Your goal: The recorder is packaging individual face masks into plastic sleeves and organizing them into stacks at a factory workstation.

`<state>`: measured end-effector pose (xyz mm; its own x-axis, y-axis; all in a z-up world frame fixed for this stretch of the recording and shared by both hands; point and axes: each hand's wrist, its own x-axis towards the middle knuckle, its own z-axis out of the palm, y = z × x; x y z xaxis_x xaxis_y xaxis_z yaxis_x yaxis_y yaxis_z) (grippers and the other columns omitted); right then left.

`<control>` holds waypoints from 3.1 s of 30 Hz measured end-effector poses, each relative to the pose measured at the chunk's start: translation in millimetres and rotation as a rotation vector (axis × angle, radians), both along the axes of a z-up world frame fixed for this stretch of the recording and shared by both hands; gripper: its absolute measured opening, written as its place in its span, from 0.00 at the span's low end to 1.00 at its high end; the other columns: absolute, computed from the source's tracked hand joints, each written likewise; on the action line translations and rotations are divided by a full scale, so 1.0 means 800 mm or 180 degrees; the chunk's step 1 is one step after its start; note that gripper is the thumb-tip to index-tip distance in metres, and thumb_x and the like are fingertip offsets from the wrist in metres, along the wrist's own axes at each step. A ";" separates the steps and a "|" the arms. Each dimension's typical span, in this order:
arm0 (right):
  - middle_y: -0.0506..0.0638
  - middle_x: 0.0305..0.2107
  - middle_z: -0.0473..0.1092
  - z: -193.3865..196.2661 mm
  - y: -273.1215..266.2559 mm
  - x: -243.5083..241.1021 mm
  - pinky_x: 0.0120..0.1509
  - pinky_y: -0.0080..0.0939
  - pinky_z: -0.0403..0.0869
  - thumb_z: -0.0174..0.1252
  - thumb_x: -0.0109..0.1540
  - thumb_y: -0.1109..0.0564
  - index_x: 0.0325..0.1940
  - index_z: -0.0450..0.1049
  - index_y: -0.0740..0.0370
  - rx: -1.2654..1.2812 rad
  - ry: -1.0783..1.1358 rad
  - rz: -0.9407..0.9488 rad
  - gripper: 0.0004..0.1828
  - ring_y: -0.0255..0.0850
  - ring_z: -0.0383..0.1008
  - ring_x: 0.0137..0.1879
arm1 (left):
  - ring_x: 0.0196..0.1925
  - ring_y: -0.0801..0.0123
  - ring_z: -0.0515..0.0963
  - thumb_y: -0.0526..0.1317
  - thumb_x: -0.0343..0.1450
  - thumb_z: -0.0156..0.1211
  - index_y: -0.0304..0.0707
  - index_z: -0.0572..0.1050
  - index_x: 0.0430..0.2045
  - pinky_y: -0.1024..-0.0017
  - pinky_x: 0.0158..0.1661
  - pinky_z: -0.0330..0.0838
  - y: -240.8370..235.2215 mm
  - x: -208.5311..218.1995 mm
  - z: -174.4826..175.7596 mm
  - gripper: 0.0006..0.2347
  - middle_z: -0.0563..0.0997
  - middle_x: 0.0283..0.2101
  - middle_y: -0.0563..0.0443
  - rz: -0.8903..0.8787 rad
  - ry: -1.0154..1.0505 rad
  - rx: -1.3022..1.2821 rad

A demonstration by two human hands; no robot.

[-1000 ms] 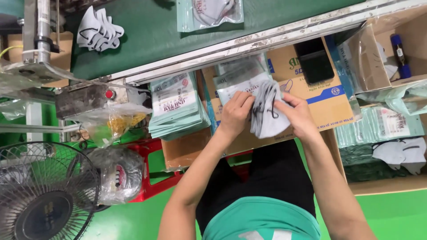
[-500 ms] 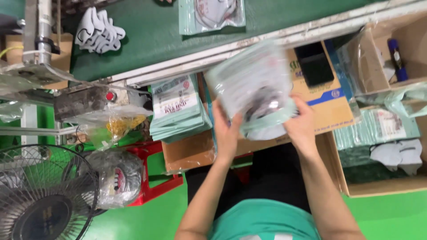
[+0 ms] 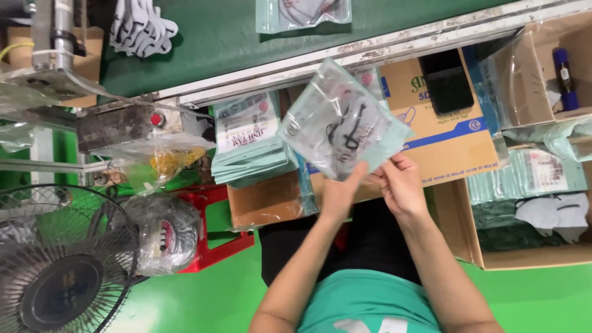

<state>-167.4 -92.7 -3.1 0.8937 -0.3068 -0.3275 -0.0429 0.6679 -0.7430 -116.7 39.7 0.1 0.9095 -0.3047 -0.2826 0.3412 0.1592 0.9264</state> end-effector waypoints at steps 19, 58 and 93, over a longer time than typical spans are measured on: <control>0.53 0.41 0.73 0.159 -0.017 -0.010 0.58 0.41 0.73 0.62 0.56 0.70 0.50 0.74 0.66 -0.3996 -0.0774 -0.0837 0.17 0.42 0.75 0.51 | 0.44 0.66 0.83 0.29 0.71 0.65 0.33 0.81 0.42 0.71 0.46 0.76 0.037 0.022 0.152 0.07 0.85 0.42 0.48 -0.0533 -0.2945 0.0663; 0.51 0.44 0.69 0.061 0.017 0.000 0.58 0.35 0.69 0.52 0.67 0.68 0.43 0.70 0.65 -0.0907 -0.0871 -0.0130 0.04 0.36 0.68 0.50 | 0.37 0.66 0.81 0.30 0.69 0.64 0.30 0.79 0.31 0.70 0.42 0.75 0.085 0.023 0.138 0.02 0.82 0.34 0.49 0.0344 -0.2104 0.0272; 0.49 0.39 0.73 -0.045 -0.069 0.007 0.65 0.32 0.70 0.59 0.69 0.65 0.43 0.71 0.61 -0.3506 -0.1476 0.1548 0.04 0.30 0.73 0.50 | 0.44 0.62 0.78 0.43 0.74 0.60 0.39 0.72 0.42 0.67 0.47 0.75 0.160 -0.025 0.093 0.09 0.77 0.38 0.53 0.0121 -0.3533 0.0752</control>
